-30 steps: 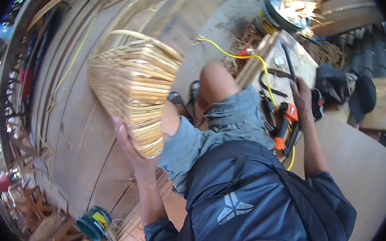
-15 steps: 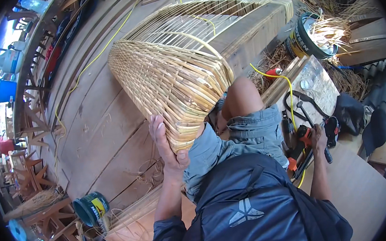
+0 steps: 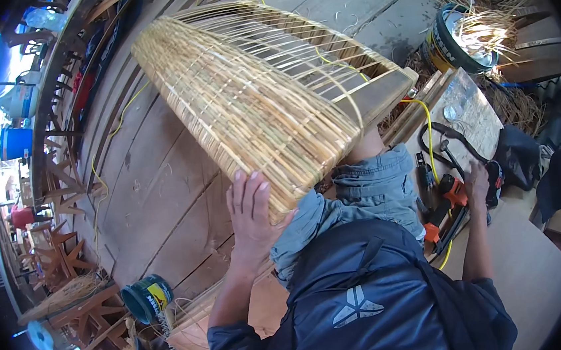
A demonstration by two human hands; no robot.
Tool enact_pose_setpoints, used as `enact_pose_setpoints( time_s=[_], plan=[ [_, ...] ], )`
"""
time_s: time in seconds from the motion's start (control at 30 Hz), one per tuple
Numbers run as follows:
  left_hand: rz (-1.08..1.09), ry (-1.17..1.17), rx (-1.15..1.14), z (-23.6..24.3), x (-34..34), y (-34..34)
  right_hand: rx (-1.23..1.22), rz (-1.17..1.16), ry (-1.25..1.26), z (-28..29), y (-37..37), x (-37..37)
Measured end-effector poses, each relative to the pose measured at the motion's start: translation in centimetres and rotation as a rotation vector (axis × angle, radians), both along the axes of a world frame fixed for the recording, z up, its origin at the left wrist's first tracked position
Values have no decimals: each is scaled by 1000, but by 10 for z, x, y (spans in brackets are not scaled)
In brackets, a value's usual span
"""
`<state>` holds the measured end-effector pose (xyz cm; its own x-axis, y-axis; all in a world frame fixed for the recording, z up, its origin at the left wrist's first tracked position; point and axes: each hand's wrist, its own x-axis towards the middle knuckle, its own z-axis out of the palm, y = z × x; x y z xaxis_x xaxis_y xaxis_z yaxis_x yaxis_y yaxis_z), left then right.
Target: The recorder is assembling and weaving a structure made of bamboo strips, using tools like a hammer, nails, and a pneumatic stapler.
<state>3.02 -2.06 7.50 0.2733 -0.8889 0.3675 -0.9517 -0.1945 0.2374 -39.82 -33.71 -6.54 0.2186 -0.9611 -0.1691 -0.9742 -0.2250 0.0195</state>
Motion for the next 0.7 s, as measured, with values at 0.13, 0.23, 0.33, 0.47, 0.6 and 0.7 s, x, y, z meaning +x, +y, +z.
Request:
enact_pose_setpoints(
  time_s=[0.13,0.23,0.33,0.47,0.6,0.7],
  plan=[
    [3,-31,4,3,-8,-18,432,-233,-1034,39,1,99],
    [-15,-93,5,-12,-14,-10,997,-531,-1540,56,21,177],
    [-76,-223,-45,-16,-15,-14,1123,-630,-1870,44,12,227],
    [-101,-165,22,-20,-8,-7,1081,-801,-1820,9,-15,247],
    [-41,-228,-9,-9,2,-13,1044,-865,-1770,-15,-15,258],
    [-181,-187,-20,-8,13,-17,1030,-793,-1768,-14,-11,263]
  ],
)
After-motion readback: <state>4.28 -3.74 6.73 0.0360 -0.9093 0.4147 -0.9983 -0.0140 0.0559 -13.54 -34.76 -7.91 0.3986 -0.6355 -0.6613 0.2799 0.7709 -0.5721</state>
